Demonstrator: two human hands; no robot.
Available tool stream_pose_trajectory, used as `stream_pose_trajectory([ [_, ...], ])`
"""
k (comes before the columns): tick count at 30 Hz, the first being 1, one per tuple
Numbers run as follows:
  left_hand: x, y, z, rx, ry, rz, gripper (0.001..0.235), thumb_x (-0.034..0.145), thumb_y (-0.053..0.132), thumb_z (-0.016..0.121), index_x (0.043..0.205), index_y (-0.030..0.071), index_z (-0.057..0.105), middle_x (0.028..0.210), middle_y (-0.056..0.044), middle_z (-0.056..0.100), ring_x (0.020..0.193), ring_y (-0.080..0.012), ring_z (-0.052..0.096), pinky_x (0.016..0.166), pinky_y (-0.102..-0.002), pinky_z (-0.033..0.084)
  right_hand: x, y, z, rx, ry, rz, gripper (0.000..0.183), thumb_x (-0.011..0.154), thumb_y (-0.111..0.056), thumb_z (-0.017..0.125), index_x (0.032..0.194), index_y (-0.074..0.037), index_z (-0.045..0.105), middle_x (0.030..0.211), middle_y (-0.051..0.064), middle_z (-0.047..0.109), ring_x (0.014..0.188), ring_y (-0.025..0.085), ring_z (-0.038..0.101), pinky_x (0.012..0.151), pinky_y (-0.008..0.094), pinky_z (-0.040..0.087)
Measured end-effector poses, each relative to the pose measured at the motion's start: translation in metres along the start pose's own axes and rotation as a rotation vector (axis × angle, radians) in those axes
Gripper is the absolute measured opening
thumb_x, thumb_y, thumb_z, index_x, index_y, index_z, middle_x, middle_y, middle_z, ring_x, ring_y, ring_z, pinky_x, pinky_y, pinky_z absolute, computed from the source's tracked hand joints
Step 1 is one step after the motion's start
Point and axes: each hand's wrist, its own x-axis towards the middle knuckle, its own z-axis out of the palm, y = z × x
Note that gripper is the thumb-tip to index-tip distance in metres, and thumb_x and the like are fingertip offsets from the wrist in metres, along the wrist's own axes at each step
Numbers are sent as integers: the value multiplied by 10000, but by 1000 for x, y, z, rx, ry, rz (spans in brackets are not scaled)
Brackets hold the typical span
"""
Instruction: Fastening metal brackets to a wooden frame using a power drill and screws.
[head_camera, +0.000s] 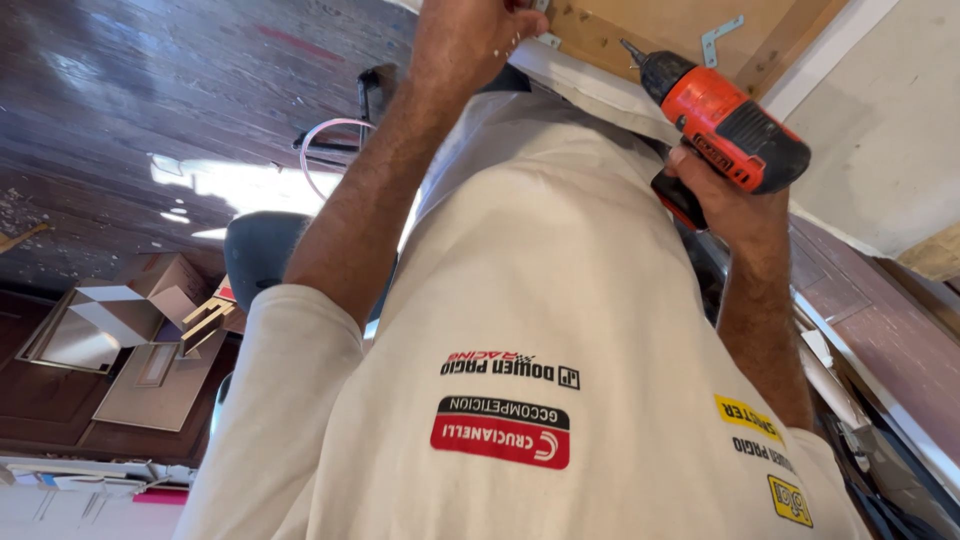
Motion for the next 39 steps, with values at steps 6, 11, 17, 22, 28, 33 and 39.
stream_pose_trajectory([
  [6,6,-2,-3,-39,-69,-33,240,851,307,893,1004,179,760,1022,-11,756,955,-197,724,809,-350,593,7,-34,11,-60,-46,-136,117,1020,-46,773,1118,-6,726,953,60,715,875,161,673,876,311,569],
  [11,8,-1,-8,-69,-150,-65,156,887,295,857,960,201,756,1006,-1,749,942,-176,719,787,-322,598,11,-30,14,-83,-39,-242,156,1007,-10,807,1133,40,729,922,94,689,828,207,653,814,336,556],
  [17,4,6,-21,-190,-210,-148,144,920,300,816,907,192,722,874,14,741,754,-87,742,553,-206,637,8,-12,10,-41,17,-157,101,1027,-71,797,1030,-15,714,899,42,700,800,136,635,828,295,555],
  [22,7,-11,-10,-223,-187,-42,184,924,302,819,979,138,754,881,-1,777,665,-66,738,489,-181,617,3,-1,6,-67,45,-152,125,1037,-53,818,1016,-24,699,870,25,665,790,130,595,815,295,537],
  [28,6,-20,-4,-210,-176,8,229,937,301,807,1079,129,755,1022,-48,777,686,-101,763,508,-197,636,-1,-1,5,-99,48,-116,127,1031,-94,805,996,-46,692,881,17,674,790,133,600,804,309,535],
  [33,4,-22,-2,-200,-178,18,244,959,320,781,1124,144,745,1061,-46,765,692,-111,770,547,-216,650,-2,-1,6,-75,43,-116,103,1026,-81,802,1042,-37,710,898,22,681,798,129,604,808,299,540],
  [39,3,-22,-2,-233,-162,14,238,955,321,785,1100,137,746,1037,-32,778,672,-107,768,523,-221,646,-1,5,5,-92,31,-166,101,1031,-57,800,1059,-20,710,897,33,679,790,143,604,808,310,544],
])
